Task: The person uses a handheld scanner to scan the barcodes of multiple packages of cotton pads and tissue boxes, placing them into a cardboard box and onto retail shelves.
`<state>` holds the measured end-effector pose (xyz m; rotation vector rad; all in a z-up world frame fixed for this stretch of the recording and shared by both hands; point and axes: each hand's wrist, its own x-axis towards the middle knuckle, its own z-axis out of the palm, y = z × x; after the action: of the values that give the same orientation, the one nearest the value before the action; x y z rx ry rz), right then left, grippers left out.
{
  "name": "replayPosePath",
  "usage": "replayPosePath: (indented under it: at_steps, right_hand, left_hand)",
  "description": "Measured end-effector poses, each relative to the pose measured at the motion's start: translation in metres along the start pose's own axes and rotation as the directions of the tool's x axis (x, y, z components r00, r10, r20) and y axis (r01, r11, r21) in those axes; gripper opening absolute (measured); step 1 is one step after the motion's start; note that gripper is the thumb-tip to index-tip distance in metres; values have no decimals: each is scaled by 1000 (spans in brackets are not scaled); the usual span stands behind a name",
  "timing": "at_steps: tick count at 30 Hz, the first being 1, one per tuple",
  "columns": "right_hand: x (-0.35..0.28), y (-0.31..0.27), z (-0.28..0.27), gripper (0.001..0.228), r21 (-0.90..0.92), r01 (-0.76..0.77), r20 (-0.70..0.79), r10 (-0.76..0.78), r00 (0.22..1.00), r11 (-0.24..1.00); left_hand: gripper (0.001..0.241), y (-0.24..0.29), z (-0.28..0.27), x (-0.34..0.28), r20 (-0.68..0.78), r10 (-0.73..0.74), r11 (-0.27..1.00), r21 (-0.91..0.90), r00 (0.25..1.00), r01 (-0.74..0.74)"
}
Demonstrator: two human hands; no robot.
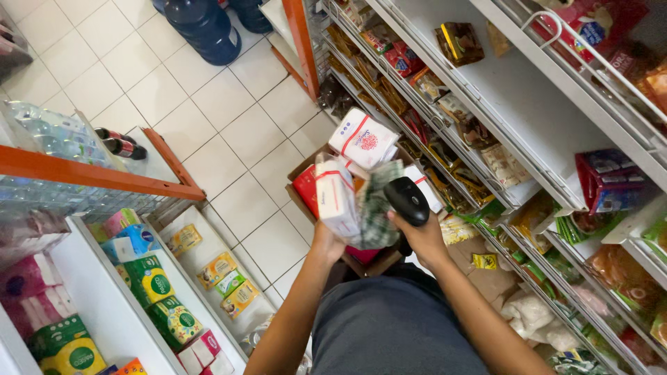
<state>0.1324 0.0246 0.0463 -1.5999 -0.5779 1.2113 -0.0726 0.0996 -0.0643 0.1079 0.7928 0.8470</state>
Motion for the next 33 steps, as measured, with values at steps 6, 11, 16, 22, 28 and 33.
replayPosePath:
  at_steps: [6,11,16,22,28,33]
  right_hand:
    - [3,-6,2,35,188,70,3,-71,997,980]
    - [1,-9,-10,43,282,71,1,-75,997,957]
    - [0,-16,-26,44,175,139,-41,-134,990,975]
    - [2,-16,-50,37,-131,137,-30,-142,989,982]
    - [-13,-26,-72,32,-169,263,47,-259,965,950]
    - [-36,-32,-89,28,-363,283,243,-204,948,888]
  left_hand:
    - [48,-11,50,-39,362,-168,986,40,917,165]
    - [44,-17,59,-40,166,-222,956,231,961,181]
    - [47,-6,60,-32,150,-27,922,386,988,-33]
    - [46,6,91,-52,189,32,747,648,981,-149]
    - [55,-26,109,-51,111,244,708,659,963,-255]
    - [57,-54,113,-55,-2,376,735,610,927,-297]
